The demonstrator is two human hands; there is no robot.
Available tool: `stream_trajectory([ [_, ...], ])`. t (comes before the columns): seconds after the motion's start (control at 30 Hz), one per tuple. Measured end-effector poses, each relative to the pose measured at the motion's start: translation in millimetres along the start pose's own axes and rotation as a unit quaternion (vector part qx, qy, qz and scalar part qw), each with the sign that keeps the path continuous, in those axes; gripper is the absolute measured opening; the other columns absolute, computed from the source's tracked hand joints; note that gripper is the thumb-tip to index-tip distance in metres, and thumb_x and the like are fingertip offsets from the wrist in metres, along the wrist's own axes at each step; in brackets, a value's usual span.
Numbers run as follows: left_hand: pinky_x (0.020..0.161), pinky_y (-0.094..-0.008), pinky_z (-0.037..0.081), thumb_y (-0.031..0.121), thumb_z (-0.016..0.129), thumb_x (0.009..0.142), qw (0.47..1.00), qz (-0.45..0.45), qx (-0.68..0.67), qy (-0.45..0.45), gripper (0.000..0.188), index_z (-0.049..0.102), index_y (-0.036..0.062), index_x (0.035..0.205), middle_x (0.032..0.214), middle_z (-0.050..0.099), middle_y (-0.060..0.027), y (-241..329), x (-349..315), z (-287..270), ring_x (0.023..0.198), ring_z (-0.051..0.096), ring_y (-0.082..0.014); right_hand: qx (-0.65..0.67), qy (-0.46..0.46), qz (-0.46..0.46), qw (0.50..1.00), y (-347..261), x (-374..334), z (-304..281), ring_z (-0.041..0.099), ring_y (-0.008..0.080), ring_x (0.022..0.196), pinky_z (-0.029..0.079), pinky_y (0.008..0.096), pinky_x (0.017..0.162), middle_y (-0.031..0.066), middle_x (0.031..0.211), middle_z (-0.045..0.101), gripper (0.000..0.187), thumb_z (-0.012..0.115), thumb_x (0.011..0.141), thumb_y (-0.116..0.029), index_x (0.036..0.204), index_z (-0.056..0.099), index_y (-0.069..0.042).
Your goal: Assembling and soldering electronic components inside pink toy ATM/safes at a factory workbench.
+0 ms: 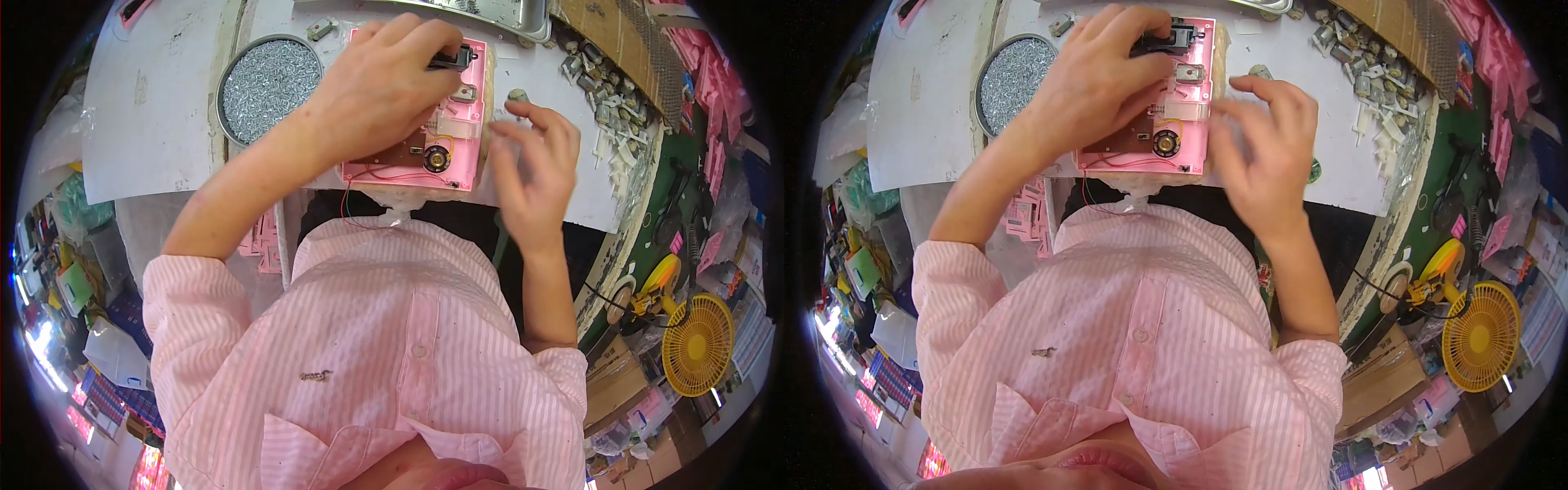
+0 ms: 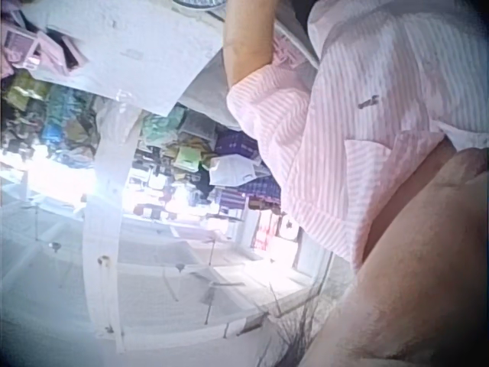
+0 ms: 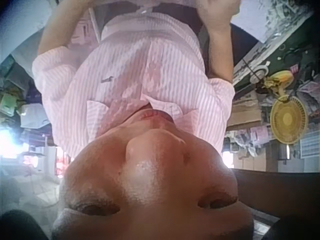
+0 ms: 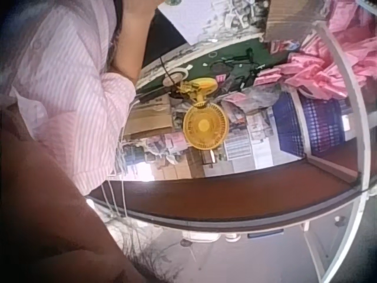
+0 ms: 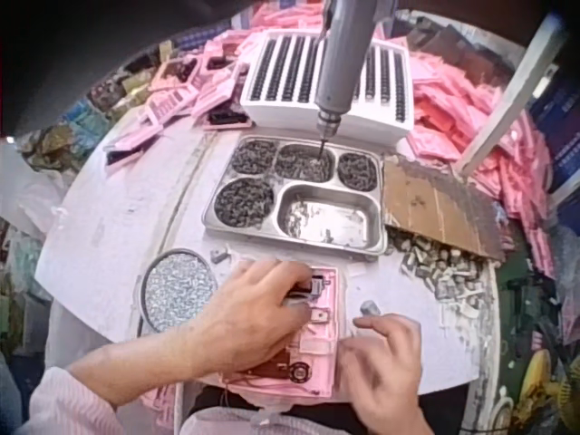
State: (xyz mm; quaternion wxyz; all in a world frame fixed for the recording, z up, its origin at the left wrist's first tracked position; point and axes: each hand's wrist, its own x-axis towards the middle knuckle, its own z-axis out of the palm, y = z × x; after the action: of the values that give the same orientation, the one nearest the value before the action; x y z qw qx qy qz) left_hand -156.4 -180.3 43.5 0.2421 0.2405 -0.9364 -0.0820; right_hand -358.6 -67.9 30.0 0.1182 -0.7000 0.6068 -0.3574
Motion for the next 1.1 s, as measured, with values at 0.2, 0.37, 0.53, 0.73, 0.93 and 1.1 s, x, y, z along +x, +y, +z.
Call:
stream_trajectory([
  [0.2,0.089,-0.0392,0.046,0.017,0.070,0.075,0.997,0.076,0.004,0.006,0.013,0.069,0.0149,0.088,0.117,0.057,-0.0036,-27.2,-9.0,-0.2,0.103,0.057,-0.0226,-0.047,-0.041,0.034,0.997,8.0,45.0,16.8,0.061,0.0248,0.071,0.048,0.0374,0.065,0.0059,0.072,0.063,0.021,0.077,0.076,-0.024,0.076,0.066,-0.006],
  [0.37,0.088,-0.0424,0.046,0.018,0.078,0.073,0.993,0.110,-0.044,0.012,0.032,0.068,0.0168,0.103,0.112,0.058,-0.0092,-28.6,-12.9,5.2,0.099,0.059,-0.0298,-0.173,-0.078,0.008,0.982,-6.2,53.7,13.9,0.064,0.0279,0.069,0.051,0.0407,0.060,0.0077,0.070,0.064,0.025,0.073,0.078,-0.028,0.071,0.064,-0.006],
  [0.53,0.091,-0.0410,0.045,0.021,0.077,0.075,0.994,0.093,-0.053,0.027,0.028,0.063,0.0126,0.098,0.113,0.058,-0.0082,-22.3,-6.6,12.7,0.103,0.058,-0.0273,-0.198,-0.082,0.009,0.977,-11.6,54.0,12.3,0.065,0.0290,0.066,0.051,0.0409,0.057,0.0096,0.068,0.064,0.024,0.071,0.079,-0.028,0.071,0.066,-0.006],
  [0.73,0.093,-0.0391,0.043,0.024,0.070,0.079,0.993,0.116,0.008,0.018,0.019,0.064,0.0123,0.092,0.110,0.058,-0.0027,-22.8,-0.5,14.9,0.104,0.057,-0.0215,-0.139,-0.063,0.061,0.986,-5.6,45.8,14.3,0.066,0.0287,0.066,0.052,0.0429,0.059,0.0117,0.070,0.067,0.021,0.071,0.079,-0.026,0.074,0.069,-0.006],
  [0.93,0.092,-0.0374,0.042,0.025,0.069,0.077,0.995,0.094,0.023,0.023,0.012,0.066,0.0140,0.081,0.103,0.058,0.0001,-30.5,-10.4,2.9,0.099,0.055,-0.0193,-0.073,-0.166,0.173,0.968,-2.5,62.0,7.1,0.069,0.0300,0.066,0.054,0.0416,0.063,0.0137,0.076,0.070,0.016,0.072,0.075,-0.020,0.080,0.072,-0.004],
  [1.1,0.097,-0.0382,0.041,0.027,0.070,0.078,0.988,0.137,0.054,0.034,0.018,0.068,0.0156,0.091,0.111,0.059,0.0005,-31.6,-12.4,6.5,0.105,0.055,-0.0182,-0.334,-0.205,-0.073,0.917,-25.6,67.2,15.2,0.070,0.0313,0.075,0.054,0.0402,0.065,0.0142,0.079,0.071,0.014,0.066,0.082,-0.013,0.087,0.064,0.000],
])
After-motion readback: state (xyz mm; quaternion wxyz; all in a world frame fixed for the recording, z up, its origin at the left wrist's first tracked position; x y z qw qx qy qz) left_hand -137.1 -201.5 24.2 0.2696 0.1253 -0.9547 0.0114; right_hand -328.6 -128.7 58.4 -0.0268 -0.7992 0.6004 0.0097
